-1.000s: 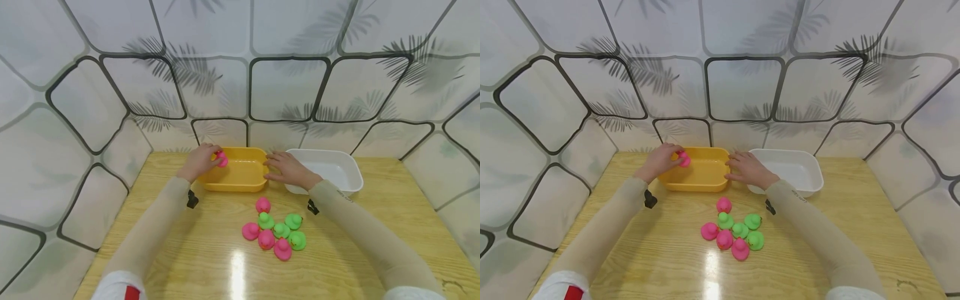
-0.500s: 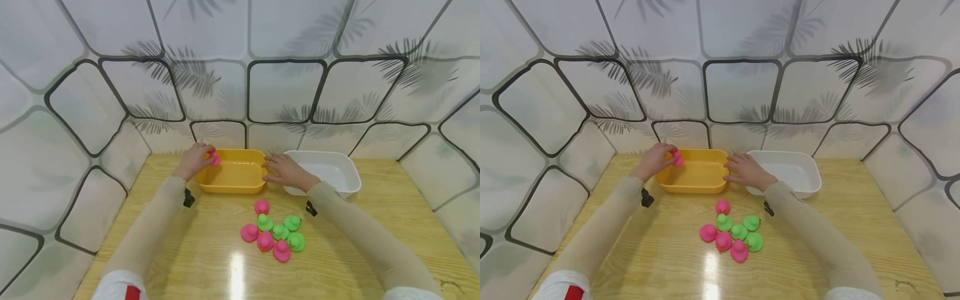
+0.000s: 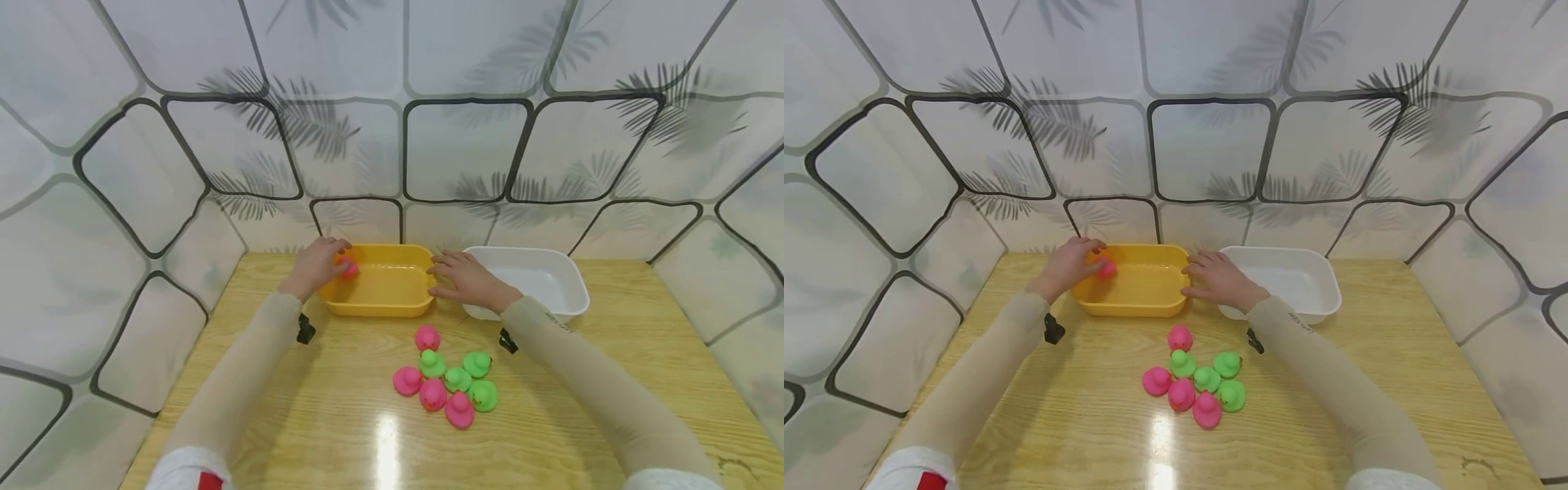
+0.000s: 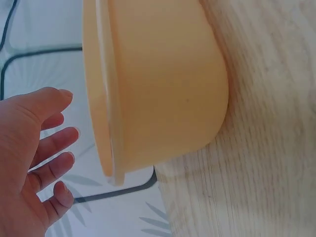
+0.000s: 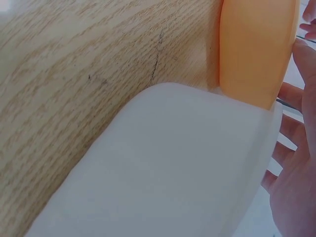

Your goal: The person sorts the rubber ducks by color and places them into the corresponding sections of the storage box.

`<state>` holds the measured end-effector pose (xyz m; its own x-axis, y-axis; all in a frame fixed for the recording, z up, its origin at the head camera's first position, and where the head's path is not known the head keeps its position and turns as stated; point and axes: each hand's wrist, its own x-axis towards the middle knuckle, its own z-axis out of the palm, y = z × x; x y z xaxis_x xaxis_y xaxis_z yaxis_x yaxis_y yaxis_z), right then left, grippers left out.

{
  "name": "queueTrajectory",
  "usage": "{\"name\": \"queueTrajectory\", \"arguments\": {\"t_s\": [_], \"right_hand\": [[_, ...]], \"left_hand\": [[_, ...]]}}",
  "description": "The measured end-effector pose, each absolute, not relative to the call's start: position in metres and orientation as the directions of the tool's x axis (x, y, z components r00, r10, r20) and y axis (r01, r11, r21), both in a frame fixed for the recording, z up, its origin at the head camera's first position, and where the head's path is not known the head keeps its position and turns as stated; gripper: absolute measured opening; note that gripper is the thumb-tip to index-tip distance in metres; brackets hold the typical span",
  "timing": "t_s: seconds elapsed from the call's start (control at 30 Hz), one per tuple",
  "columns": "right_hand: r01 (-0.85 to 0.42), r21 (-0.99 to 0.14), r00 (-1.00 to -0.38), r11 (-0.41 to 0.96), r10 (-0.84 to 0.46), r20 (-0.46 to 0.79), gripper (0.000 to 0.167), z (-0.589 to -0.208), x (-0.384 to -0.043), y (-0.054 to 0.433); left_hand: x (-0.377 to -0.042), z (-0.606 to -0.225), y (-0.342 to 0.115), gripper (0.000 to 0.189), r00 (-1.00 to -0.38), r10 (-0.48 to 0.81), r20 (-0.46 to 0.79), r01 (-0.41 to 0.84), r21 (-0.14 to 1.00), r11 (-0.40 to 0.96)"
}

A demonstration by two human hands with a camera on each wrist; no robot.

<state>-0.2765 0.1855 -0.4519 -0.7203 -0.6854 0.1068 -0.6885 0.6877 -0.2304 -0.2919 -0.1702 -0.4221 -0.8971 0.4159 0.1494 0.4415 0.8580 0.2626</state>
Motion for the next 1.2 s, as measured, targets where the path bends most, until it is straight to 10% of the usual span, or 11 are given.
{"name": "queueTrajectory", "arguments": {"t_s": [0.9, 1.2], "right_hand": [[-0.698, -0.229, -0.711, 0.678, -0.694, 0.113, 0.057, -0.452, -0.28, 0.187], [-0.692, -0.232, -0.717, 0.684, -0.688, 0.113, 0.056, -0.454, -0.279, 0.186]], "left_hand": [[-0.202, -0.431, -0.137, 0.034, -0.627, 0.66, 0.413, 0.767, 0.182, 0.615], [-0.175, -0.45, -0.126, 0.036, -0.623, 0.703, 0.343, 0.78, 0.209, 0.589]]}}
